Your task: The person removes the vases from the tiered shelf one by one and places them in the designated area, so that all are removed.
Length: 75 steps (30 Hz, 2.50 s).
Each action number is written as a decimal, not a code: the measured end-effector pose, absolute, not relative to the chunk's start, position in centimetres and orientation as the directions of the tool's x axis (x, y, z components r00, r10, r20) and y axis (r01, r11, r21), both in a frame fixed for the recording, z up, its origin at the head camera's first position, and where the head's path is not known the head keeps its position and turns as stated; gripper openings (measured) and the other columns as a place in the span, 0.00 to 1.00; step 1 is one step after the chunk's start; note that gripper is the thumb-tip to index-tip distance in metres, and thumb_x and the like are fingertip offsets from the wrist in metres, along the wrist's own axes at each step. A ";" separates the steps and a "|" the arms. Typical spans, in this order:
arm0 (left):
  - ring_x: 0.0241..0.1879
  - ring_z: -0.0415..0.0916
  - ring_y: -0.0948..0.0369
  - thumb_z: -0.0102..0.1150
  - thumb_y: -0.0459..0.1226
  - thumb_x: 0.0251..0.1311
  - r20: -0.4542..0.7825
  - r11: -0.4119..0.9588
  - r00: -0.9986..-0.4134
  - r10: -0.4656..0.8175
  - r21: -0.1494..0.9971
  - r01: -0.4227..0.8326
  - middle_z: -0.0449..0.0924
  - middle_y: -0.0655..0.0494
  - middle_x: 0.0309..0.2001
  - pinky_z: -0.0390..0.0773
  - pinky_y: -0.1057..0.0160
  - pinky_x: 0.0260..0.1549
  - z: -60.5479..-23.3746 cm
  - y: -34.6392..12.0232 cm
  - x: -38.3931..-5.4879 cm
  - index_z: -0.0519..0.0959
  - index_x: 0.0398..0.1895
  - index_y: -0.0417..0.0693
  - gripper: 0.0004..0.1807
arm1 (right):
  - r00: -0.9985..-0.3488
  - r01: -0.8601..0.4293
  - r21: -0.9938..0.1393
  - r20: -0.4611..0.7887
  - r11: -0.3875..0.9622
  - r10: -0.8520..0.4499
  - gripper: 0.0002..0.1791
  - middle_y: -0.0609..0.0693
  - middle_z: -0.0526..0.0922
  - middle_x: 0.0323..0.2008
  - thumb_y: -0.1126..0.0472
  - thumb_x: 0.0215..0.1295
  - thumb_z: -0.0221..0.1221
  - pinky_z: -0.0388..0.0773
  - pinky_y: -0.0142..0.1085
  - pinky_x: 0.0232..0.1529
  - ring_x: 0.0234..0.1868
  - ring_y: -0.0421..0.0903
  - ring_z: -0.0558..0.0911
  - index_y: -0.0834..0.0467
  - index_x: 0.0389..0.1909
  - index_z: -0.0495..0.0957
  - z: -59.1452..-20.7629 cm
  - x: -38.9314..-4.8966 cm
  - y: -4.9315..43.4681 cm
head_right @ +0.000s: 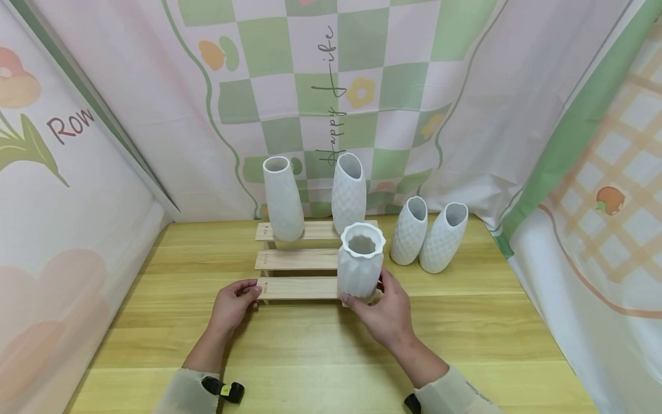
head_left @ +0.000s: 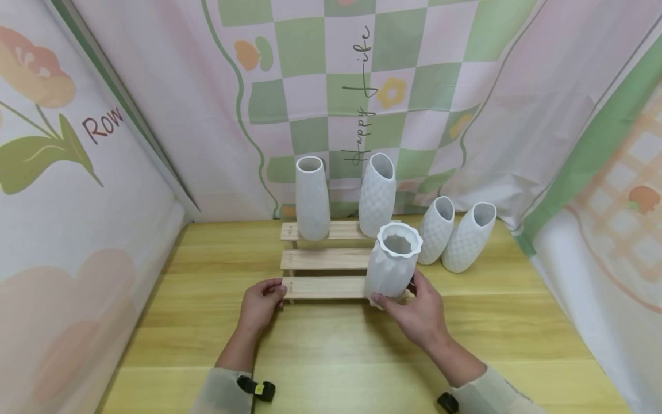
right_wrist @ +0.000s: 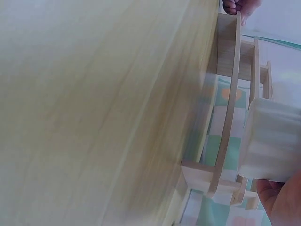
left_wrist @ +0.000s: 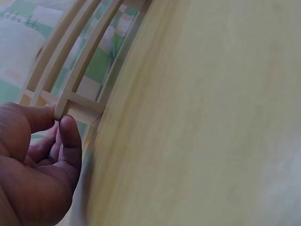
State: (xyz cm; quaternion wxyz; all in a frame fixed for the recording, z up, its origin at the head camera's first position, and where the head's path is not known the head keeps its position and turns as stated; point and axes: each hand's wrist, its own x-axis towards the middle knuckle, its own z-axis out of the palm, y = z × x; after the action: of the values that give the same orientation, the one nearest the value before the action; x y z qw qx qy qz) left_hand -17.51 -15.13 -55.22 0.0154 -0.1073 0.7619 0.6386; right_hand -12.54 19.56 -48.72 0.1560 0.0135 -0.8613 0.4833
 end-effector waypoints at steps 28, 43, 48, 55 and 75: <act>0.36 0.84 0.55 0.68 0.34 0.67 -0.153 0.145 -0.980 -0.130 0.974 -0.172 0.85 0.44 0.44 0.88 0.62 0.35 -55.1 -15.2 -17.4 0.83 0.55 0.34 0.17 | -0.946 -0.124 -0.839 0.262 0.530 0.193 0.44 0.57 0.83 0.58 0.49 0.46 0.83 0.81 0.56 0.59 0.57 0.58 0.82 0.59 0.64 0.75 -49.1 -12.0 22.2; 0.36 0.83 0.55 0.69 0.35 0.67 -0.184 0.151 -0.973 -0.140 0.967 -0.204 0.84 0.44 0.44 0.87 0.63 0.35 -55.0 -15.3 -17.5 0.83 0.55 0.36 0.17 | -0.941 -0.081 -0.839 0.243 0.539 0.235 0.43 0.55 0.82 0.58 0.48 0.47 0.83 0.82 0.53 0.58 0.58 0.56 0.82 0.57 0.63 0.76 -48.8 -11.8 23.7; 0.36 0.83 0.55 0.69 0.36 0.67 -0.189 0.149 -0.972 -0.139 0.967 -0.209 0.84 0.44 0.45 0.88 0.62 0.35 -55.2 -15.3 -17.6 0.83 0.55 0.36 0.17 | -0.936 -0.063 -0.839 0.237 0.540 0.260 0.42 0.55 0.83 0.57 0.50 0.47 0.83 0.82 0.53 0.59 0.59 0.55 0.81 0.58 0.62 0.77 -48.9 -11.7 24.3; 0.36 0.84 0.55 0.69 0.35 0.67 -0.185 0.154 -0.973 -0.139 0.967 -0.205 0.85 0.44 0.45 0.88 0.62 0.35 -55.3 -15.3 -17.6 0.83 0.55 0.36 0.17 | -0.936 -0.037 -0.838 0.220 0.545 0.274 0.43 0.58 0.82 0.59 0.49 0.47 0.83 0.81 0.55 0.60 0.60 0.58 0.80 0.60 0.63 0.76 -48.9 -11.7 25.4; 0.37 0.84 0.54 0.69 0.35 0.66 -0.198 0.138 -0.970 -0.139 0.966 -0.217 0.85 0.43 0.45 0.88 0.62 0.35 -55.1 -15.3 -17.5 0.83 0.55 0.36 0.17 | -0.930 0.031 -0.806 0.193 0.592 0.312 0.45 0.57 0.81 0.58 0.47 0.49 0.82 0.83 0.36 0.55 0.61 0.55 0.79 0.60 0.64 0.74 -49.6 -12.2 28.1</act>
State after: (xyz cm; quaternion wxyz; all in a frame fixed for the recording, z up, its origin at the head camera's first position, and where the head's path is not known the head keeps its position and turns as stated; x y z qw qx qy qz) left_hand -17.54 -15.33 -55.12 0.0303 -0.1181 0.7538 0.6457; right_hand -12.20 28.14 -49.63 0.1592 -0.0978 -0.8778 0.4411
